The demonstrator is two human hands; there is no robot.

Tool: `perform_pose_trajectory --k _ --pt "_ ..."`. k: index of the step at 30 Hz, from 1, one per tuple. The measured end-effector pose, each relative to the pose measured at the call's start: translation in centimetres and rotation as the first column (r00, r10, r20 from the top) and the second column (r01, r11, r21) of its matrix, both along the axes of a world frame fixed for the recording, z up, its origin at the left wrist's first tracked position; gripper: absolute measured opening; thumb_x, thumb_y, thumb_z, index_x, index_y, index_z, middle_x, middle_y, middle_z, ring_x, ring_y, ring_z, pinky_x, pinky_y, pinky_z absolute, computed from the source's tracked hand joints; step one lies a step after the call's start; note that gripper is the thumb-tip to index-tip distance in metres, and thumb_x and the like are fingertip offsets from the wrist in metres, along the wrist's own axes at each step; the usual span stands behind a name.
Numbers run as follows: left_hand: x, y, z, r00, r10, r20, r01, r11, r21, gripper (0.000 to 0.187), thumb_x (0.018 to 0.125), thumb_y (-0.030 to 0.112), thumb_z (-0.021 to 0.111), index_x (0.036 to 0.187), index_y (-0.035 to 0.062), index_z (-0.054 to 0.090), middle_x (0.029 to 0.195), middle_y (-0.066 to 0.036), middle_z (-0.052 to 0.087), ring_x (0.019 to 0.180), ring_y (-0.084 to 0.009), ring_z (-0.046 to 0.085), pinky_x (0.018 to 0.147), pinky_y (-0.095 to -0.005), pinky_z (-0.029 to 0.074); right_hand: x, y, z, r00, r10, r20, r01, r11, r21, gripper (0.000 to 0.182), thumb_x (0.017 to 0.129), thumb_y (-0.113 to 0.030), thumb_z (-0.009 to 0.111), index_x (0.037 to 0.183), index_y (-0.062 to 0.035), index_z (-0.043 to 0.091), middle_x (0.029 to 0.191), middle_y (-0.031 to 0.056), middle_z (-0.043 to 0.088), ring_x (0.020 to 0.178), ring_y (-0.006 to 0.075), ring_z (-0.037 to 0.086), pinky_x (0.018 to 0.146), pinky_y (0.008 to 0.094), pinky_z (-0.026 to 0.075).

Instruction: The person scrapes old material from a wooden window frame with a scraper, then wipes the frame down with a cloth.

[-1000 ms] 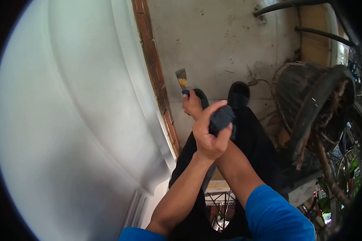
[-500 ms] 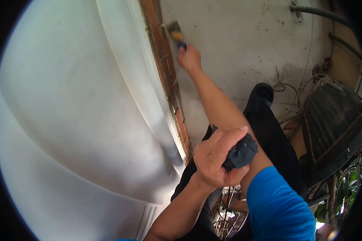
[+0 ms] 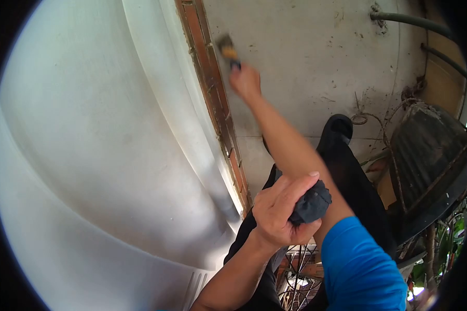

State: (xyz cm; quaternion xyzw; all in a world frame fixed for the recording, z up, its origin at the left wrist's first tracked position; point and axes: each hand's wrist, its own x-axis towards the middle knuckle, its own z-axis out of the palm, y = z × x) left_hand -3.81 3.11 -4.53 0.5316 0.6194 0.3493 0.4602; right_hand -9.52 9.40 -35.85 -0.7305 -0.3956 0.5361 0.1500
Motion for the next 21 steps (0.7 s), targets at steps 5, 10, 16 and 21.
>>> perform_pose_trajectory --k 5,10,16,21 --pt "-0.5 0.0 0.3 1.000 0.024 -0.004 -0.024 1.000 0.000 0.049 0.071 0.010 0.070 0.116 -0.0055 0.063 0.085 -0.016 0.069 0.067 -0.0257 0.067 0.060 -0.0314 0.054 0.2 5.4 0.8 0.995 -0.003 -0.100 -0.016 0.981 -0.191 0.038 0.092 -0.032 0.054 0.092 0.0019 0.069 0.086 0.0280 0.068 0.084 0.0460 0.067 0.075 0.0528 0.053" --pt "-0.5 1.1 0.0 1.000 0.021 -0.004 -0.021 1.000 -0.022 0.047 0.066 0.003 0.065 0.112 -0.0073 0.063 0.085 -0.018 0.069 0.070 -0.0259 0.068 0.065 -0.0315 0.053 0.6 -11.9 4.7 0.999 0.044 0.029 -0.038 0.980 -0.193 0.033 0.093 -0.031 0.055 0.100 -0.0011 0.068 0.089 0.0293 0.068 0.088 0.0468 0.066 0.080 0.0561 0.051" --pt "-1.4 1.7 -0.5 0.999 0.034 -0.024 -0.033 0.999 0.016 0.048 0.071 0.009 0.069 0.117 -0.0043 0.062 0.085 -0.015 0.069 0.068 -0.0258 0.068 0.060 -0.0317 0.055 0.0 1.0 -0.2 0.998 0.045 -0.031 -0.049 0.990 -0.134 0.035 0.094 -0.032 0.055 0.089 -0.0001 0.069 0.070 0.0193 0.068 0.063 0.0340 0.070 0.064 0.0461 0.055" --pt "-1.3 0.9 -0.6 0.997 0.070 -0.011 -0.071 0.997 -0.029 0.047 0.069 0.005 0.067 0.115 -0.0068 0.062 0.082 -0.015 0.067 0.068 -0.0236 0.066 0.063 -0.0294 0.052 -0.5 0.1 -1.1 0.995 0.102 -0.013 -0.102 0.975 -0.199 0.040 0.097 -0.035 0.052 0.084 -0.0006 0.067 0.058 0.0122 0.066 0.053 0.0244 0.068 0.053 0.0399 0.054"
